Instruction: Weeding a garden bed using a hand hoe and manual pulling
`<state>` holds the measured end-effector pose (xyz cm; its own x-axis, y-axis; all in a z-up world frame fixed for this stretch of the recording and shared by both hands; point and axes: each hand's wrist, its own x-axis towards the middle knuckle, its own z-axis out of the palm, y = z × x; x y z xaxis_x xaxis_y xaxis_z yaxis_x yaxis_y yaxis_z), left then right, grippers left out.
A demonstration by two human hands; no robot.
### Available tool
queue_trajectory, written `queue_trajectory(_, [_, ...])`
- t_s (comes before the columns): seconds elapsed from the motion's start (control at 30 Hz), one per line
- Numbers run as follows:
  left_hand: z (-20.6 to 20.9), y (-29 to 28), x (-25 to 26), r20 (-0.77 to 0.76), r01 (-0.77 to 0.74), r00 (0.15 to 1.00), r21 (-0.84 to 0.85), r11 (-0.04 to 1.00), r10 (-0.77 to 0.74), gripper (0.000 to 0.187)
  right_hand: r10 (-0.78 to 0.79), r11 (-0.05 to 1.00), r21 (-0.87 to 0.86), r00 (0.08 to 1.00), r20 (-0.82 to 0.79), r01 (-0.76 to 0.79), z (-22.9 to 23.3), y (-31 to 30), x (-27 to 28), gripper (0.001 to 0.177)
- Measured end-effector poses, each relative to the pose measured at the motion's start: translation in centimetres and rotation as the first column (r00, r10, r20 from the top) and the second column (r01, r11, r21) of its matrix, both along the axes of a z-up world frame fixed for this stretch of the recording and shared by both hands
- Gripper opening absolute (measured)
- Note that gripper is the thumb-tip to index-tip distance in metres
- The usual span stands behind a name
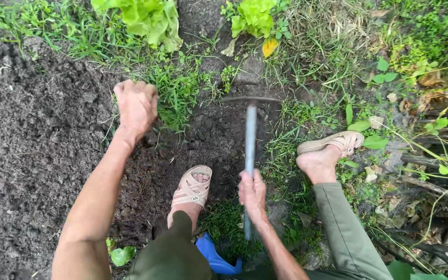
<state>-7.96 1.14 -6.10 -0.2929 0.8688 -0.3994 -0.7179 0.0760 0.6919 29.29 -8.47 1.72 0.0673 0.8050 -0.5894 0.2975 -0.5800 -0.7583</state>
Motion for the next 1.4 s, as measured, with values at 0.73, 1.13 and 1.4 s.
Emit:
queue_trajectory(0.73, [6.4, 6.8, 6.9, -0.799, 0.225, -0.6, -0.208, 0.952, -0.032, 0.006, -0.338, 0.615, 0.699, 0.923, -0.185, 0.365, 0.9, 11.7, 0.3, 0.044])
queue_trajectory(1.13, [-0.9, 4.3, 10.4, -0.875, 0.286, -0.438, -0.355, 0.89, -0.208, 0.008, -0.171, 0.984, -0.051, 0.985, -0.01, 0.171, -3.4, 4.6, 1.0, 0.028])
queue_trajectory(1.4, [-0.5, 3.2, 11.2, -0.886, 0.274, -0.372, -0.39, 0.879, -0.277, 0.007, -0.398, 0.905, -0.327, 0.815, -0.421, 0.273, -3.5, -1.9, 3.3, 0.036])
